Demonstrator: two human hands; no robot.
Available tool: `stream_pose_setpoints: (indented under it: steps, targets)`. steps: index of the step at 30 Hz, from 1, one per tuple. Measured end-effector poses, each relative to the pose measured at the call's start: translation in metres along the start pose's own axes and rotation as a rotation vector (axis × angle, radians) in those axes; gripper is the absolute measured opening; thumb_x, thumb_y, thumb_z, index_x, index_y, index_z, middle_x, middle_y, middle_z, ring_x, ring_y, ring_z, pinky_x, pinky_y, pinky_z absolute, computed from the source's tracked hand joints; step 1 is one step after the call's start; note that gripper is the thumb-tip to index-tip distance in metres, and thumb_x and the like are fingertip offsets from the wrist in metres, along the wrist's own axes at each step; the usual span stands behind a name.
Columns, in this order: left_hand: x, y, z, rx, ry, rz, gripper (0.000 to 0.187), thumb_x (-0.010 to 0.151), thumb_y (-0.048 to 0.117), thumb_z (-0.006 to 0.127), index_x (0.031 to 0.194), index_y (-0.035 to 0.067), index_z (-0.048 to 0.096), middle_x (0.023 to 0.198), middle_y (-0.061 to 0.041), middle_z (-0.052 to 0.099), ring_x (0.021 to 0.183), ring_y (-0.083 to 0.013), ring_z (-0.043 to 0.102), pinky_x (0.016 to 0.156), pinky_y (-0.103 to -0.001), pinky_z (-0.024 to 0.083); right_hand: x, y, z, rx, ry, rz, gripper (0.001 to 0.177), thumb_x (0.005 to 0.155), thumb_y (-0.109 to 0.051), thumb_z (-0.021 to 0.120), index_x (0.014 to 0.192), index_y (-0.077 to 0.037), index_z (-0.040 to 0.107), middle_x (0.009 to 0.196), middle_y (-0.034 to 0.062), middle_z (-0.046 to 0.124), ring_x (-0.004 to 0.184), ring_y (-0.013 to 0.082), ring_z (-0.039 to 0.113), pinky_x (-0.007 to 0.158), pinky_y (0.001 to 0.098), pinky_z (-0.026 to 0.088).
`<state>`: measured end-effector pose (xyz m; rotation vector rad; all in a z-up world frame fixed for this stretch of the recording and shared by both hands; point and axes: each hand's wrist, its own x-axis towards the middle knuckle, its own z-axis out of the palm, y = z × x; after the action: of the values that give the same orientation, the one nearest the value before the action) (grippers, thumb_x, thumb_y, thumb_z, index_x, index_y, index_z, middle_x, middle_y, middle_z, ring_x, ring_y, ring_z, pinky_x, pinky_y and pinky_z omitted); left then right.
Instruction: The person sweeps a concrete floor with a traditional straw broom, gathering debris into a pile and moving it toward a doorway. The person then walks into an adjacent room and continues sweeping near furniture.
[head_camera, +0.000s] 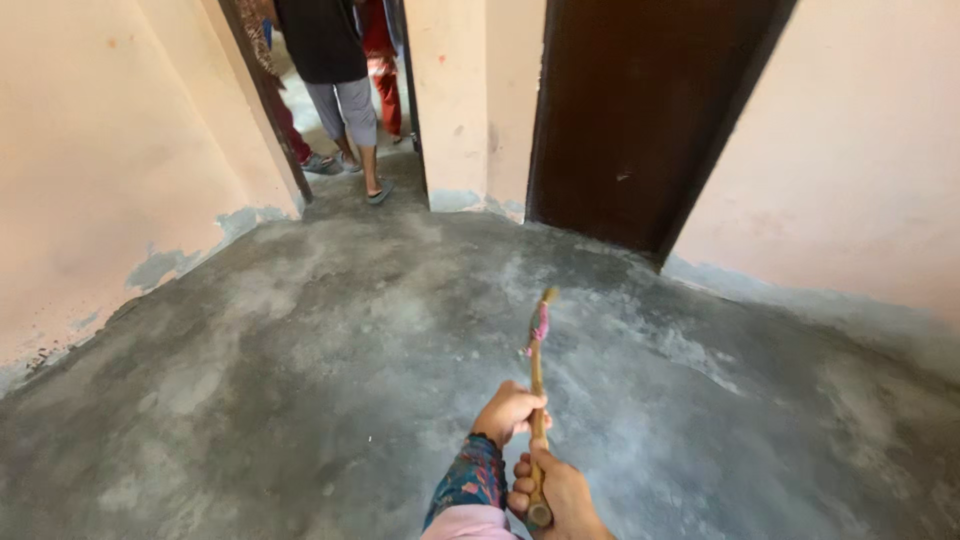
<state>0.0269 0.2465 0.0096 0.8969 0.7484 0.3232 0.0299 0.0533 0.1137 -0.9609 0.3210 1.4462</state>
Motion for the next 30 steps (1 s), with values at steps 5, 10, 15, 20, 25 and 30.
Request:
stream_pose_setpoints:
  steps: [5, 10, 15, 20, 25, 30]
  targets:
    - [0.059, 0.062, -0.057, -0.138, 0.127, 0.022, 0.021, 0.092, -0.001, 0.069, 0.104, -0.017, 0.060, 0.089, -0.023, 0.067, 0.073, -0.0335, 0.072, 0.067, -0.048, 0.067, 0.029, -0.031, 0.096, -0.070, 0.004, 0.020, 0.028, 0.103, -0.030, 0.054, 0.099, -0.003, 0.049, 0.076, 0.0079, 0.049, 0.050, 0.0157, 0.039, 0.042, 0.0319, 0.033]
    - [0.116, 0.110, -0.129, -0.136, 0.163, 0.005, 0.021, 0.092, 0.000, 0.068, 0.104, -0.014, 0.058, 0.087, -0.022, 0.066, 0.072, -0.0351, 0.072, 0.066, -0.048, 0.067, 0.084, -0.045, 0.170, -0.083, -0.029, 0.055, 0.030, 0.103, -0.033, 0.054, 0.099, -0.003, 0.048, 0.076, 0.0059, 0.048, 0.051, 0.0130, 0.039, 0.042, 0.0291, 0.032]
    - [0.157, 0.162, -0.215, -0.112, 0.108, 0.001, 0.021, 0.092, 0.001, 0.068, 0.103, -0.014, 0.059, 0.085, -0.023, 0.066, 0.072, -0.0369, 0.071, 0.065, -0.049, 0.065, 0.170, -0.029, 0.244, -0.043, -0.032, 0.060, 0.029, 0.104, -0.032, 0.053, 0.101, -0.003, 0.048, 0.077, 0.0070, 0.048, 0.053, 0.0142, 0.040, 0.044, 0.0305, 0.033]
    - [0.184, 0.240, -0.301, -0.010, 0.051, -0.066, 0.023, 0.093, 0.003, 0.070, 0.104, -0.015, 0.061, 0.088, -0.024, 0.068, 0.075, -0.0374, 0.074, 0.068, -0.047, 0.066, 0.255, -0.012, 0.341, 0.034, 0.040, 0.065, 0.029, 0.105, -0.030, 0.050, 0.103, -0.001, 0.048, 0.079, 0.0092, 0.047, 0.053, 0.0164, 0.039, 0.046, 0.0333, 0.034]
    - [0.213, 0.303, -0.369, -0.027, 0.007, -0.094, 0.022, 0.091, 0.000, 0.070, 0.105, -0.014, 0.060, 0.088, -0.024, 0.067, 0.075, -0.0368, 0.073, 0.069, -0.047, 0.066, 0.314, -0.004, 0.424, 0.104, 0.011, 0.075, 0.027, 0.105, -0.030, 0.050, 0.100, -0.004, 0.047, 0.076, 0.0059, 0.046, 0.053, 0.0140, 0.038, 0.044, 0.0299, 0.033]
    - [0.234, 0.347, -0.410, -0.040, 0.025, -0.070, 0.025, 0.094, 0.002, 0.070, 0.106, -0.018, 0.060, 0.091, -0.023, 0.067, 0.076, -0.0338, 0.073, 0.069, -0.046, 0.067, 0.338, 0.003, 0.489, 0.107, 0.087, 0.025, 0.025, 0.107, -0.028, 0.045, 0.100, -0.004, 0.048, 0.076, 0.0049, 0.046, 0.055, 0.0129, 0.040, 0.044, 0.0300, 0.035]
